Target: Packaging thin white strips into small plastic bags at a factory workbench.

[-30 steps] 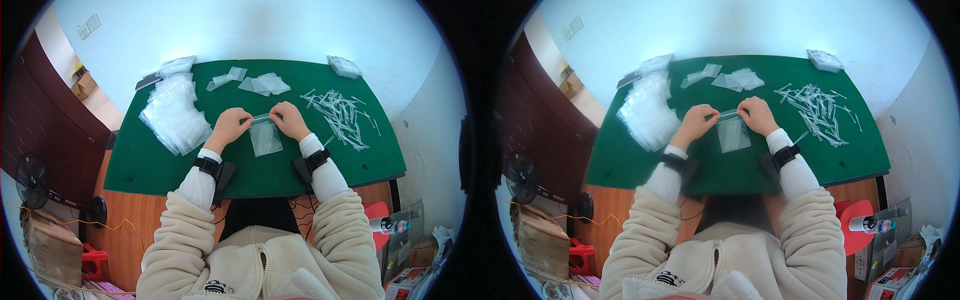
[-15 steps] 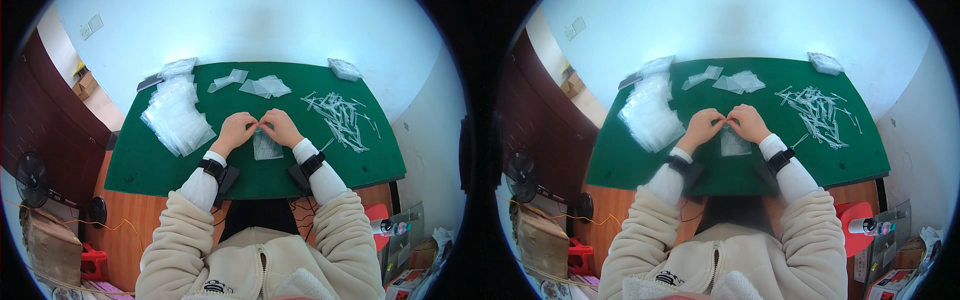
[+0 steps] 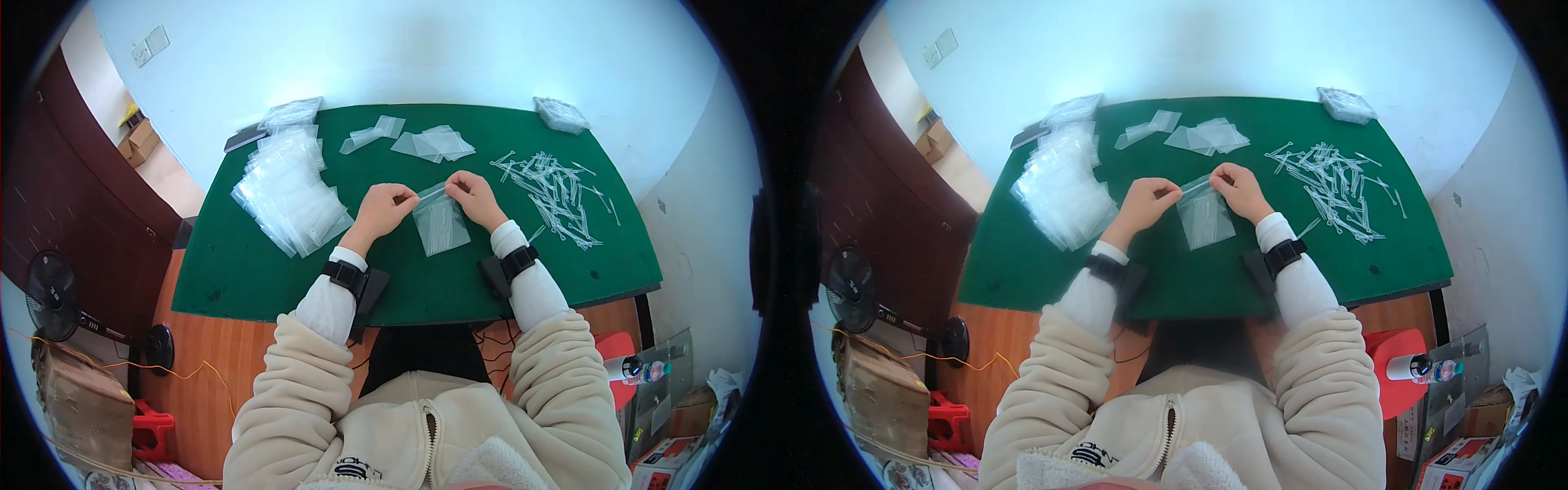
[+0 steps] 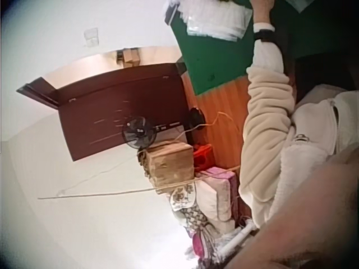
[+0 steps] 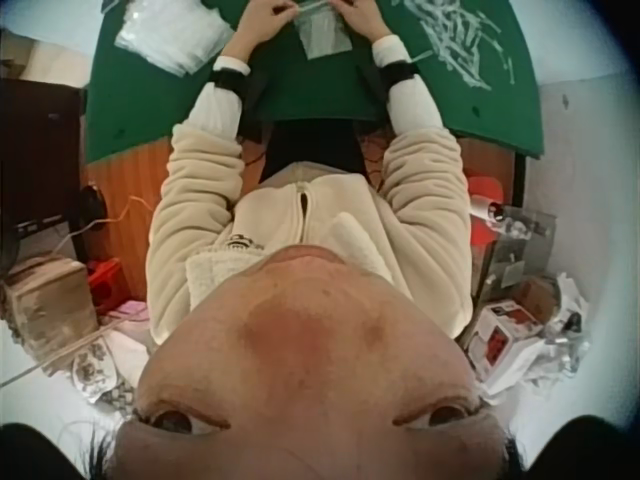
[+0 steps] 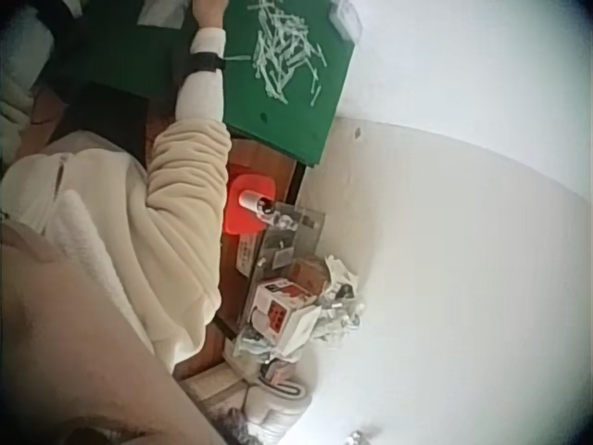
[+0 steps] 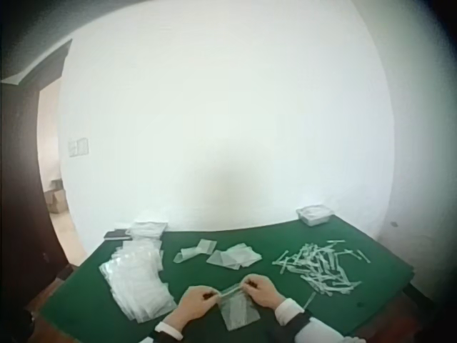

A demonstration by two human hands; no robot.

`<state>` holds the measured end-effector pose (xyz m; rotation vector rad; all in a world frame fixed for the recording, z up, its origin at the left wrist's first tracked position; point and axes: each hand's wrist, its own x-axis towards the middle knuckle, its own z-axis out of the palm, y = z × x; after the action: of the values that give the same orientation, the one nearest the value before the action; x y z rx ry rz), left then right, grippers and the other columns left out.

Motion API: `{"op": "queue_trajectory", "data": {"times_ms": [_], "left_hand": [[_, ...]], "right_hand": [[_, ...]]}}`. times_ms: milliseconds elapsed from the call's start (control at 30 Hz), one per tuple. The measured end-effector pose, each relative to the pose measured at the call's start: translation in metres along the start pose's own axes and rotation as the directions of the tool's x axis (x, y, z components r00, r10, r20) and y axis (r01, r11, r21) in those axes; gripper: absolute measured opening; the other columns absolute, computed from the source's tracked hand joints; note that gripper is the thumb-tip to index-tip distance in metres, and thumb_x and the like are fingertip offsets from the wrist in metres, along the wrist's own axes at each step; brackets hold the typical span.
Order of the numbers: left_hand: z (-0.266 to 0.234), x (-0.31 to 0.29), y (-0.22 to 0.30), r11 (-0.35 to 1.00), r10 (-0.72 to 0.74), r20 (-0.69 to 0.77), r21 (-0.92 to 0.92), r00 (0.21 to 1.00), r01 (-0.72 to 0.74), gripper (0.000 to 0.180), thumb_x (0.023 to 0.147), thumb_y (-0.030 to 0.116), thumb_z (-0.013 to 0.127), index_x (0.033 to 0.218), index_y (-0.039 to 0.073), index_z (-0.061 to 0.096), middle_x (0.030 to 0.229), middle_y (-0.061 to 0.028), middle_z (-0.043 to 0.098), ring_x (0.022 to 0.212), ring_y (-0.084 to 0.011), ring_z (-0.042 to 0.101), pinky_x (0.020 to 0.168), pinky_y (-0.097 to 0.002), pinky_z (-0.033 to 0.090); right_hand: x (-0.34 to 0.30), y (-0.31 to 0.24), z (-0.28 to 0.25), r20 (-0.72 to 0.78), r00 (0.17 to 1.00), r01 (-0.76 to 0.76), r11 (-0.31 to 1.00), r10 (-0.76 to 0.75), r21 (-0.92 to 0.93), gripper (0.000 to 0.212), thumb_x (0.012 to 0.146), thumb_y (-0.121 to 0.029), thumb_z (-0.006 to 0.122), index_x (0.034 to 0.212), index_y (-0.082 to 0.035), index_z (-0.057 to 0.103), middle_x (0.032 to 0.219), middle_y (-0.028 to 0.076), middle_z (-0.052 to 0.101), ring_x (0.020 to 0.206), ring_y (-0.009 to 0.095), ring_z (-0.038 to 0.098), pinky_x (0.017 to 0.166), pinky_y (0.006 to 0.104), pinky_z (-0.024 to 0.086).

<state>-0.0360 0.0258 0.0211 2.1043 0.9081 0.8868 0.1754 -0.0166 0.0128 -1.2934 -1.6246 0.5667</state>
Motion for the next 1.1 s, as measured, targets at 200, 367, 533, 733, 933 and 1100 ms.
{"op": "queue_trajectory", "data": {"times_ms": [200, 367, 533, 733, 933, 1100], "left_hand": [[-0.001, 0.004, -0.003, 0.849, 0.058, 0.092, -0.529, 0.994, 0.000, 0.011, 0.078, 0.010, 0.057, 0.082, 0.004, 0.066, 0.082, -0.0068, 0.062, 0.073, -0.0165, 0.058, 0.068, -0.0265, 0.046], [0.007, -0.003, 0.019, 0.906, 0.300, -0.081, -0.288, 0.951, -0.310, 0.013, 0.080, 0.005, 0.055, 0.089, 0.001, 0.064, 0.101, -0.0063, 0.059, 0.087, -0.0118, 0.055, 0.073, -0.0241, 0.044], [0.002, 0.000, 0.016, 0.806, 0.583, -0.048, -0.092, 0.811, -0.584, 0.016, 0.081, 0.002, 0.055, 0.094, -0.001, 0.062, 0.101, -0.0063, 0.059, 0.090, -0.0135, 0.055, 0.075, -0.0244, 0.044], [0.001, -0.002, 0.013, 0.836, 0.278, 0.040, -0.502, 0.960, -0.221, 0.013, 0.081, 0.012, 0.061, 0.089, 0.001, 0.063, 0.085, -0.0022, 0.063, 0.074, -0.0100, 0.056, 0.069, -0.0236, 0.045], [-0.008, 0.000, 0.013, 0.847, 0.036, 0.243, -0.522, 0.969, 0.099, 0.013, 0.083, 0.013, 0.060, 0.079, 0.001, 0.061, 0.067, -0.0001, 0.058, 0.058, -0.0058, 0.051, 0.053, -0.0213, 0.040], [-0.008, -0.002, 0.000, 0.911, -0.067, 0.448, -0.336, 0.892, 0.237, 0.013, 0.082, 0.014, 0.060, 0.080, 0.002, 0.062, 0.068, 0.0003, 0.058, 0.055, -0.0050, 0.049, 0.049, -0.0197, 0.038]], "right_hand": [[0.001, -0.001, 0.010, 0.033, 0.978, -0.195, 0.851, 0.205, 0.488, 0.014, 0.088, -0.016, 0.053, 0.082, -0.003, 0.057, 0.069, -0.003, 0.053, 0.061, 0.003, 0.044, 0.056, 0.0204, 0.038], [-0.001, 0.001, 0.021, 0.122, 0.975, -0.222, 0.851, 0.186, 0.476, 0.015, 0.089, -0.016, 0.050, 0.084, -0.004, 0.056, 0.072, -0.004, 0.054, 0.065, 0.002, 0.045, 0.058, 0.0202, 0.038], [-0.006, -0.016, 0.031, 0.171, 0.978, -0.188, 0.878, 0.124, 0.441, 0.016, 0.090, -0.017, 0.049, 0.085, -0.004, 0.057, 0.075, -0.004, 0.055, 0.067, 0.003, 0.046, 0.060, 0.0203, 0.039], [-0.009, -0.024, 0.031, 0.168, 0.983, -0.155, 0.854, 0.080, 0.497, 0.019, 0.090, -0.021, 0.049, 0.086, -0.005, 0.056, 0.078, -0.004, 0.055, 0.070, 0.004, 0.049, 0.062, 0.0191, 0.040], [-0.005, 0.001, 0.026, 0.060, 0.995, -0.096, 0.820, 0.075, 0.564, 0.022, 0.089, -0.023, 0.051, 0.081, -0.004, 0.057, 0.074, -0.001, 0.056, 0.065, 0.003, 0.049, 0.057, 0.0191, 0.039], [-0.007, -0.018, 0.026, 0.242, 0.963, -0.237, 0.796, 0.118, 0.557, 0.017, 0.087, -0.018, 0.054, 0.078, -0.004, 0.056, 0.066, -0.001, 0.054, 0.055, 0.004, 0.047, 0.050, 0.0189, 0.037]]}}
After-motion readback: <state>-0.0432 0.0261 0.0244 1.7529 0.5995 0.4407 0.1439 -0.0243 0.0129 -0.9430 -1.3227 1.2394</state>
